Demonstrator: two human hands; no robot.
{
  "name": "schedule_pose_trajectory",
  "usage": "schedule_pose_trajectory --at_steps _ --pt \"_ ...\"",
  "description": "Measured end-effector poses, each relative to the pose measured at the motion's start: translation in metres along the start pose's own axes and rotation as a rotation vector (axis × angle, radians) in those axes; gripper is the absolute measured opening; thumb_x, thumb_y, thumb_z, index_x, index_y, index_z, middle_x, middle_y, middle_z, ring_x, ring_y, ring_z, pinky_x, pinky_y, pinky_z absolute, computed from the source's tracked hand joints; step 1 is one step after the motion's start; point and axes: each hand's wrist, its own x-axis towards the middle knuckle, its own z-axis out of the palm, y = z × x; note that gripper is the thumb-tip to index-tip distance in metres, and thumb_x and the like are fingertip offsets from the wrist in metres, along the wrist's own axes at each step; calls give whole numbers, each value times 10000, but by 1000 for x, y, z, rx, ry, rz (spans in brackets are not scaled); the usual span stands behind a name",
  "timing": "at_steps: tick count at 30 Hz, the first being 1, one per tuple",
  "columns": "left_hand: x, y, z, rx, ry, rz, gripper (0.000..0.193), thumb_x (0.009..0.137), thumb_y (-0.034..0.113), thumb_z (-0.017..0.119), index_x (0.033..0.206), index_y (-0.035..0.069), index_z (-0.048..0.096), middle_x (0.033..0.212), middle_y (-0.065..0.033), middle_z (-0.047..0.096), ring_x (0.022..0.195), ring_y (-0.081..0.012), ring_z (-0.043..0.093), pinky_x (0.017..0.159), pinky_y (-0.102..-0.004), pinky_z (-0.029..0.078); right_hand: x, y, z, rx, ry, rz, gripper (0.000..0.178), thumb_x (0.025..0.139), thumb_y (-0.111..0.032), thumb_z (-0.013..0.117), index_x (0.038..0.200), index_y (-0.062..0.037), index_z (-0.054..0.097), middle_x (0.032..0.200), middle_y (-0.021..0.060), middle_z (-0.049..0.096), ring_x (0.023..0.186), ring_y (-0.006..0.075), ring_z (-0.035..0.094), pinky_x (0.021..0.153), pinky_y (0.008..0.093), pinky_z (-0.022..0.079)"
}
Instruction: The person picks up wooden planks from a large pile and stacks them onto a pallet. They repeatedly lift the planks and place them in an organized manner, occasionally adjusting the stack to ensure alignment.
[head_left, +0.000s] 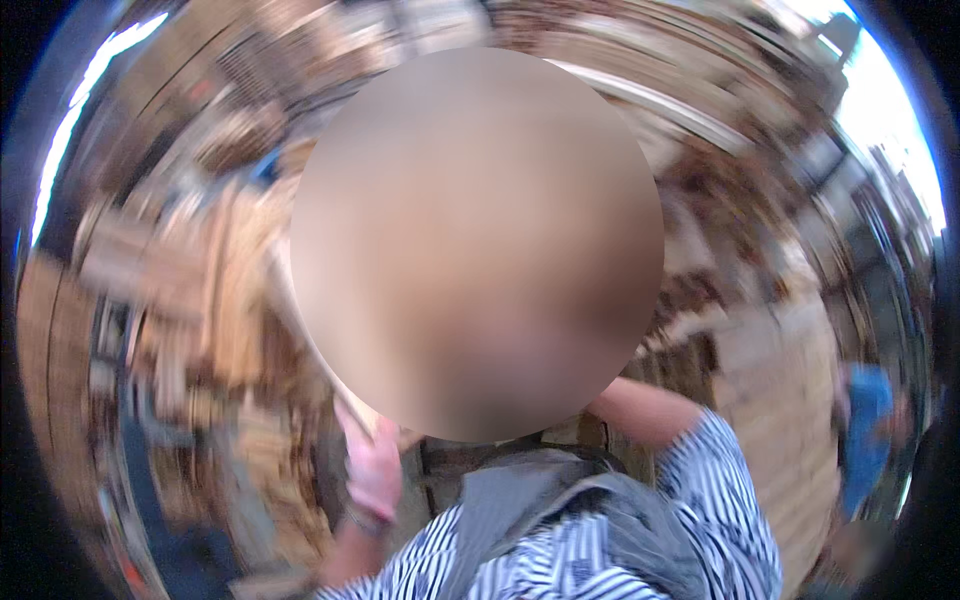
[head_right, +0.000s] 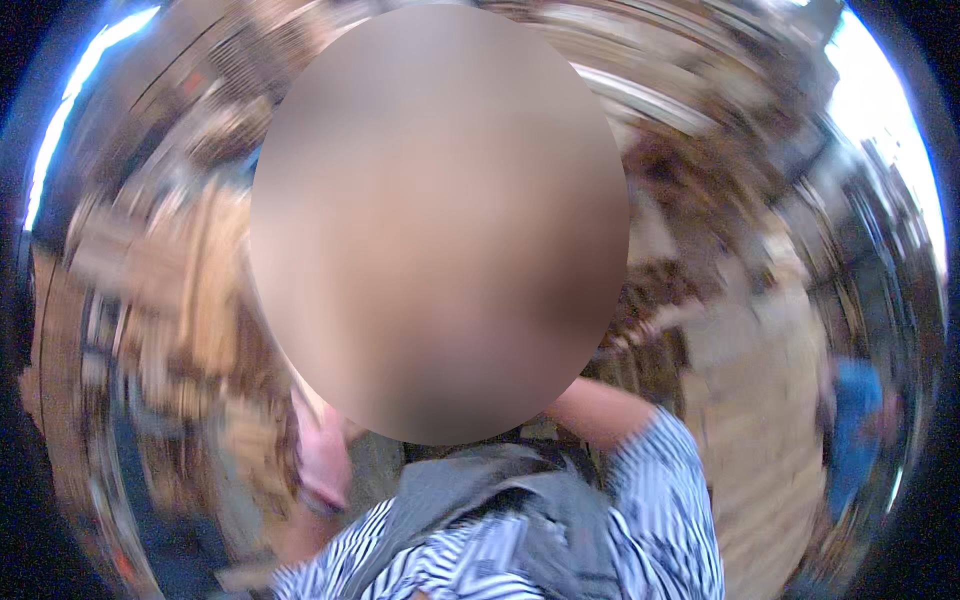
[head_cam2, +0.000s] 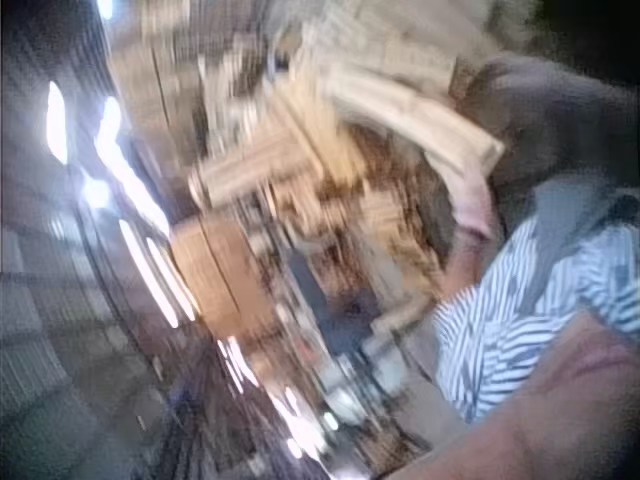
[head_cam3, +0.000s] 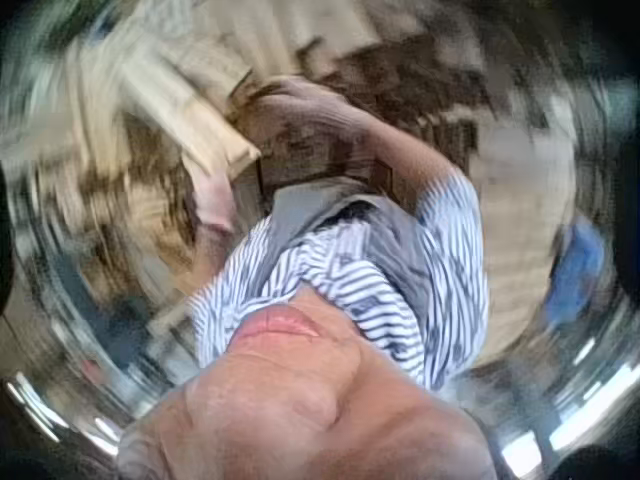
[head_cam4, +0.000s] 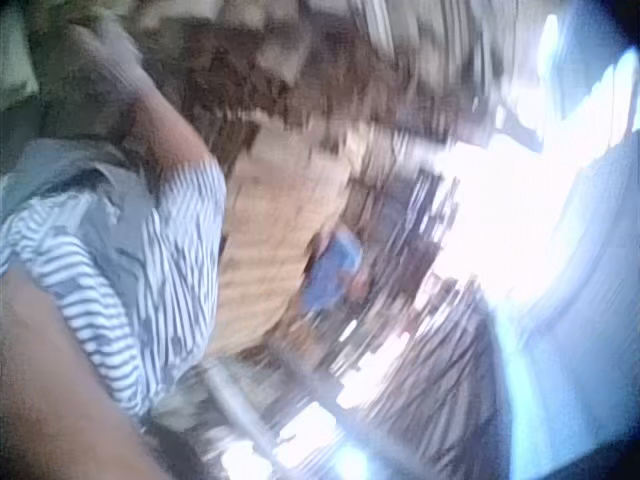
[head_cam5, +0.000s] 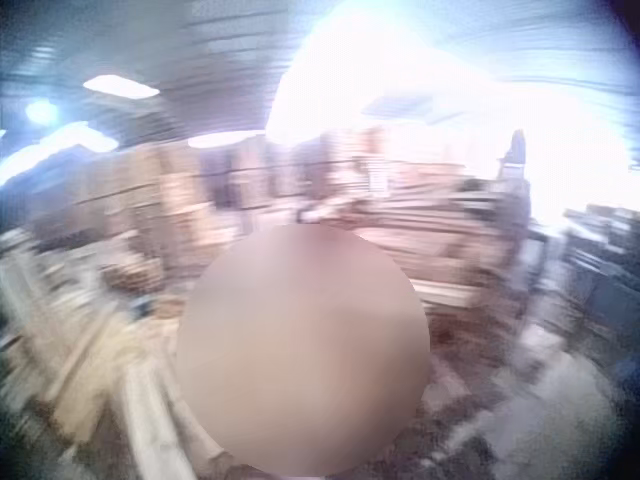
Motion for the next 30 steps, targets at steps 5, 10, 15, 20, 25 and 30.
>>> schedule_pose_trajectory --at_steps 5,10,15,20,25,30 --pt "-16 -124 -1 120 84 -129 1044 896 310 768 1629 44 74 1592 -207 321 1413 -298 400 1188 -389 334 61 -1 89 107 -430 -31 639 917 -370 717 1421 -20 537 1323 162 658 1186 258 636 959 399 523" --pt "9 -103 43 92 -215 -4 978 904 339 754 1598 35 136 1542 -203 369 1374 -307 433 1157 -405 364 61 -12 137 210 -629 73 711 879 -415 772 1420 -19 539 1317 133 669 1152 214 640 918 392 530" --pt "13 -89 78 64 -385 25 917 911 367 740 1567 26 199 1492 -200 417 1335 -315 466 1125 -421 394 25 27 100 323 -599 -216 648 780 -442 881 1247 -48 667 1129 102 735 1040 196 660 878 383 534" --pt "1 -62 98 -9 -481 91 872 917 390 729 1543 18 248 1452 -197 455 1304 -322 493 1101 -434 418 -58 22 34 354 -260 -213 873 702 -421 948 1366 -32 534 1221 110 696 1101 174 630 908 360 530" --pt "-15 -50 164 -119 -765 157 813 926 424 713 1505 8 323 1392 -193 513 1257 -332 532 1063 -454 454 -194 -29 -37 72 363 -16 1301 549 -513 956 1528 18 283 1375 267 534 1293 394 547 1067 430 449" --pt "-71 -32 250 -199 -1122 214 773 933 453 699 1474 -2 386 1342 -190 561 1218 -340 566 1032 -470 485 -295 -35 -66 -199 890 -9 1219 662 -305 899 1598 -8 179 1443 261 407 1308 442 480 1094 427 433"
